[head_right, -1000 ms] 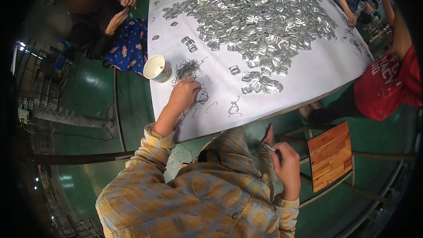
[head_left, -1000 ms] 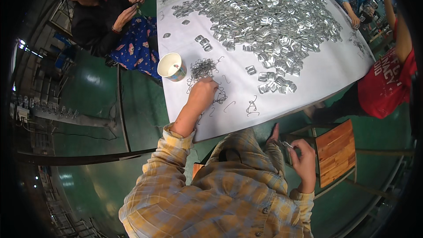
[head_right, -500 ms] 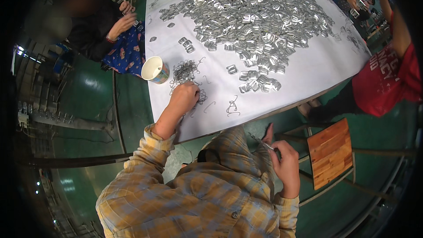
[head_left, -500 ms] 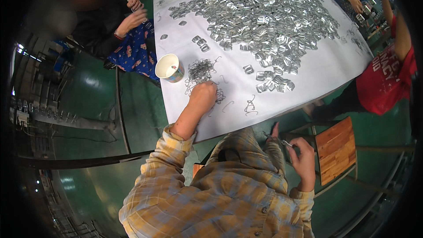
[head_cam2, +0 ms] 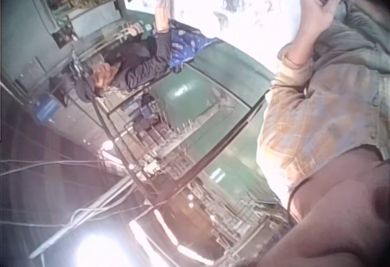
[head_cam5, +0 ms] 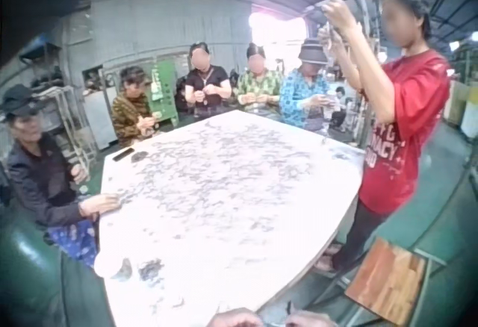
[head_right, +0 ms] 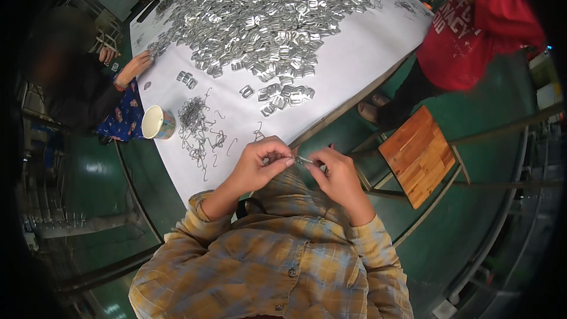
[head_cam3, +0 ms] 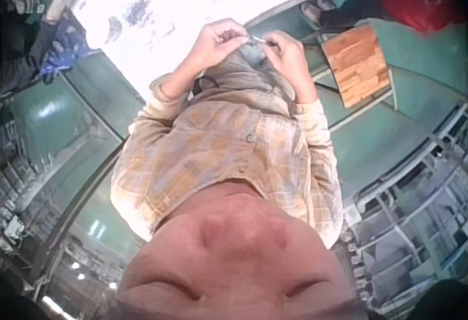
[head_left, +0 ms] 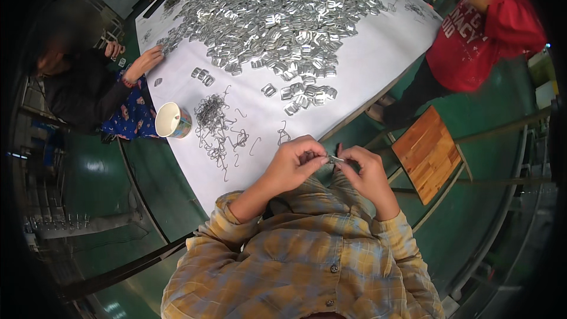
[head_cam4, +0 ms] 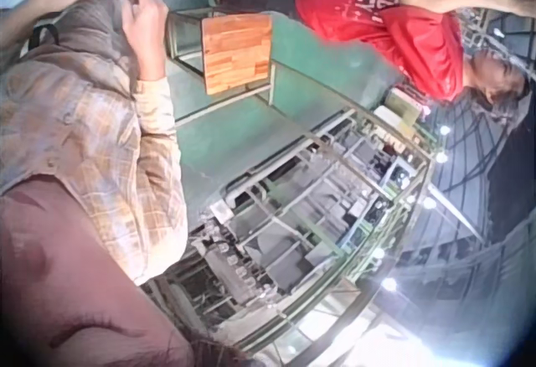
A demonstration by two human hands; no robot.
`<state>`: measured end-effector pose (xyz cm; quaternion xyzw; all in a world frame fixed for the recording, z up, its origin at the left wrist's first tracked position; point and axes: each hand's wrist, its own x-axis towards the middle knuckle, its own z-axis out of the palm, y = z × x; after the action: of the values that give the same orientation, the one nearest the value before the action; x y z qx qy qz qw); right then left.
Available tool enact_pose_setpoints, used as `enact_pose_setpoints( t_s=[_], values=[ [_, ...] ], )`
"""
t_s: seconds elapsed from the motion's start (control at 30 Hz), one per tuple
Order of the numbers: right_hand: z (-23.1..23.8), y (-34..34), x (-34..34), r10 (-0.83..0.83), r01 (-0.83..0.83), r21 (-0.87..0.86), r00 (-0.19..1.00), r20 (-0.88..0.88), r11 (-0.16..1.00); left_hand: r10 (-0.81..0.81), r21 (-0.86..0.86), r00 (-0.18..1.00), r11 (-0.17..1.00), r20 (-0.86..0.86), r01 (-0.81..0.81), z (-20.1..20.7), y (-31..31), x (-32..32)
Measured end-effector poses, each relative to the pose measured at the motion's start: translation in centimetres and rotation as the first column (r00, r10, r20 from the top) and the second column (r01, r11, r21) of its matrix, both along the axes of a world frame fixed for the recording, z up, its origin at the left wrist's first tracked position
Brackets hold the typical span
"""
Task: The person threads small metal clips onto hooks to assemble a chain, then hangs the completed chains on a metal rack.
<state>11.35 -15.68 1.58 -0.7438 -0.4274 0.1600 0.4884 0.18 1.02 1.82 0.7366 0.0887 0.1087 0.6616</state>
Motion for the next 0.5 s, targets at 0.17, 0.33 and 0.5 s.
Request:
enact_pose_setpoints(
  t_s=[0.17,0.33,0.5],
  values=[
    [0.3,0.1,-0.1,-0.007,0.007,0.007,1.0,0.016,1.0,0.017,0.122,0.998,0.992,0.06,-0.024,-0.9,-0.6,0.5],
    [0.4,0.6,-0.1,0.033,-0.032,-0.019,0.998,0.058,0.999,0.054,0.144,0.991,0.987,0.124,-0.072,-1.2,-0.8,0.6],
    [0.3,0.9,1.6,0.16,-0.157,-0.061,0.986,0.053,0.986,0.045,0.018,0.992,0.999,0.116,-0.048,-2.3,-1.1,-0.2]
  ],
)
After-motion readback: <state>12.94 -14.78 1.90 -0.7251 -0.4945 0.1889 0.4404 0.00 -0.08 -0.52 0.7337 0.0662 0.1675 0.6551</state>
